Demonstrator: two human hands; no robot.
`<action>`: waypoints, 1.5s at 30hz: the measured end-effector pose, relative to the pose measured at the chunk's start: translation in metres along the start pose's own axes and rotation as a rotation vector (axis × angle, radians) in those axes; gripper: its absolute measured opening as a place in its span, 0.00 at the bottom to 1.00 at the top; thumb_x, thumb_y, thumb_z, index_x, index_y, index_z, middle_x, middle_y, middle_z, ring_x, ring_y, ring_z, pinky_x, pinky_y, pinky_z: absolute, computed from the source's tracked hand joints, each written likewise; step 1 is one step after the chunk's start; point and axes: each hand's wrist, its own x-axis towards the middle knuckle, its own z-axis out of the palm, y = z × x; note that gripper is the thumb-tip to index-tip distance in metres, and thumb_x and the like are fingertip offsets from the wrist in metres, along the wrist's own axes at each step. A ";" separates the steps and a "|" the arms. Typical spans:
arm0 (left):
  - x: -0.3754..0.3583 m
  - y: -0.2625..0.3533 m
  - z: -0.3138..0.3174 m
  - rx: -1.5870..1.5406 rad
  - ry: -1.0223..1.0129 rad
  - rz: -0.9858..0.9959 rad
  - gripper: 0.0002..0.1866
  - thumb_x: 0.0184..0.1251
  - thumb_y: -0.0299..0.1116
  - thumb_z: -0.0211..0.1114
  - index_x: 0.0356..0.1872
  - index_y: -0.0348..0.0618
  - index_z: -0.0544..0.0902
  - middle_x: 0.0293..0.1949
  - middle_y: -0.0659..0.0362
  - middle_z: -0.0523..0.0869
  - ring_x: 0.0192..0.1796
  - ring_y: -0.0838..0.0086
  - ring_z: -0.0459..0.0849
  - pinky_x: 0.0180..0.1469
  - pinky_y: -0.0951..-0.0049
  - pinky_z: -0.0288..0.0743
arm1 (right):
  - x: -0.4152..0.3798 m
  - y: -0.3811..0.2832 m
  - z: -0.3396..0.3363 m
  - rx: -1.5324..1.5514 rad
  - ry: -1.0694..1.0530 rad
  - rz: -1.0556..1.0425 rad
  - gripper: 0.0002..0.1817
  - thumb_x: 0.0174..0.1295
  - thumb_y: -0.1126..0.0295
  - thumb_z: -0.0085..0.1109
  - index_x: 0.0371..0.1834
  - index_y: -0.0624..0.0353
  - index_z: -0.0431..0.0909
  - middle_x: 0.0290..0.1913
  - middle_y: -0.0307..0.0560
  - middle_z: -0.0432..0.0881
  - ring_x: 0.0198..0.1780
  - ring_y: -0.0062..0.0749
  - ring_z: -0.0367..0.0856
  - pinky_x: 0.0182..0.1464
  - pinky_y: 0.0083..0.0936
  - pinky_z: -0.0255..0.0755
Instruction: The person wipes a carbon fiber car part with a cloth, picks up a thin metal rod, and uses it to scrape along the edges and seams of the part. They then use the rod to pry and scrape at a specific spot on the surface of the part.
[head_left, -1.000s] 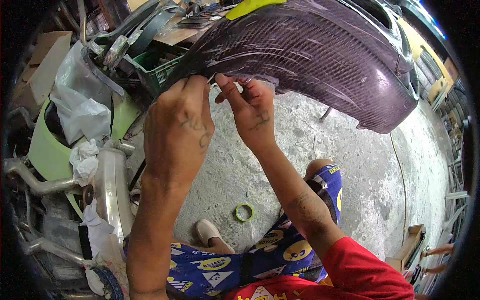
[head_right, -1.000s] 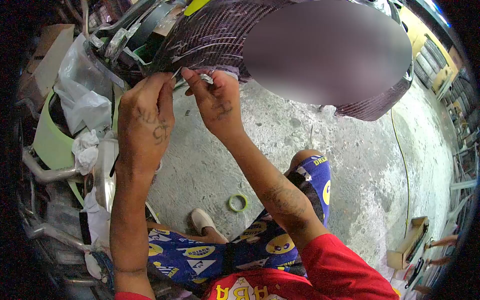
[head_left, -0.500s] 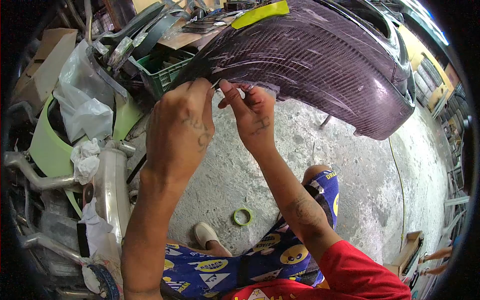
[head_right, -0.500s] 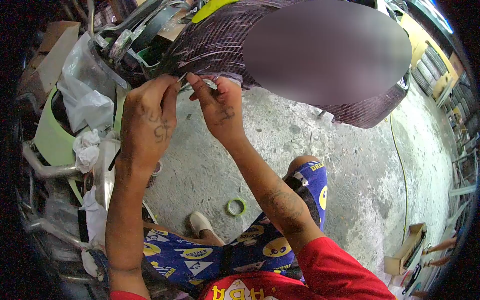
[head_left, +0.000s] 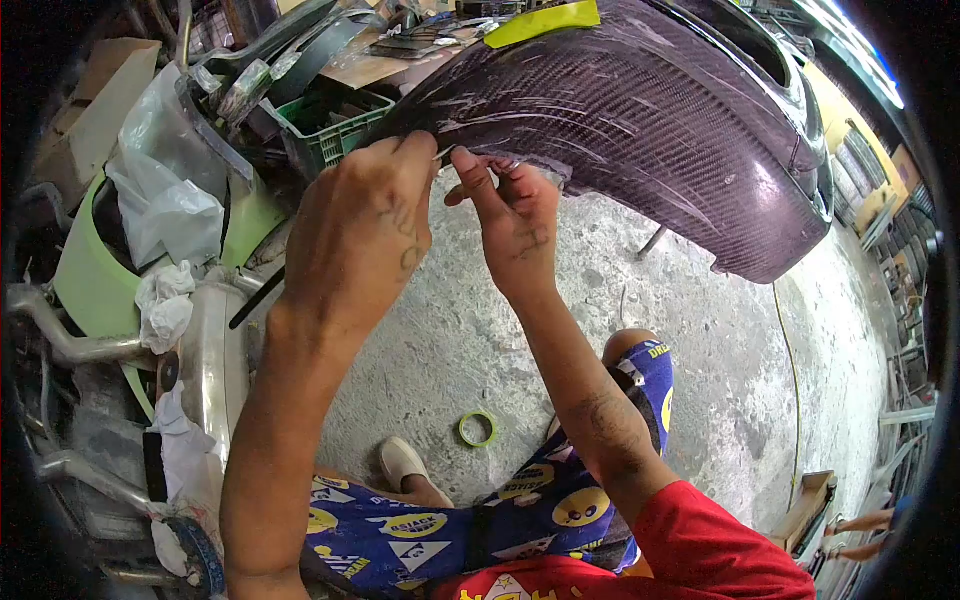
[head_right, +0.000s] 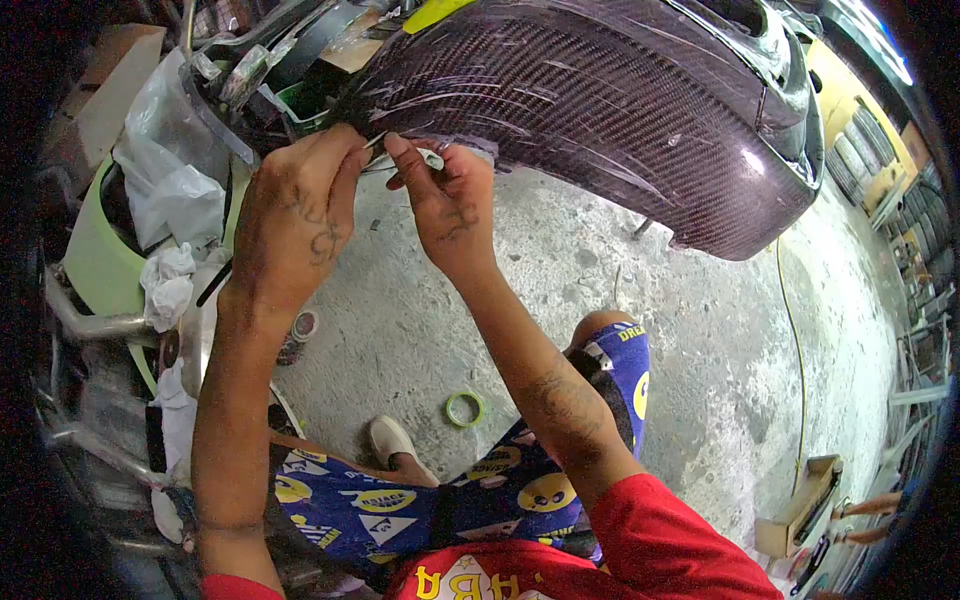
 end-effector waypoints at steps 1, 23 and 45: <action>0.001 -0.002 -0.002 -0.122 -0.024 -0.020 0.09 0.71 0.29 0.63 0.36 0.31 0.82 0.28 0.44 0.86 0.31 0.51 0.87 0.34 0.62 0.76 | 0.000 0.000 0.001 0.024 0.015 0.010 0.12 0.71 0.65 0.65 0.44 0.65 0.86 0.38 0.39 0.86 0.34 0.21 0.83 0.38 0.19 0.74; -0.045 -0.038 -0.030 -0.274 -0.163 0.023 0.06 0.67 0.25 0.67 0.37 0.32 0.86 0.31 0.46 0.87 0.32 0.57 0.88 0.37 0.63 0.78 | 0.003 0.007 -0.011 -0.058 -0.070 0.027 0.10 0.72 0.68 0.64 0.46 0.65 0.84 0.43 0.41 0.86 0.43 0.28 0.86 0.50 0.28 0.79; -0.154 -0.050 -0.003 -0.646 -0.456 -0.252 0.15 0.76 0.28 0.57 0.59 0.41 0.83 0.43 0.45 0.89 0.40 0.56 0.89 0.43 0.61 0.81 | -0.002 0.029 -0.001 0.149 0.000 0.002 0.10 0.76 0.65 0.58 0.51 0.59 0.82 0.48 0.42 0.85 0.54 0.28 0.82 0.59 0.43 0.78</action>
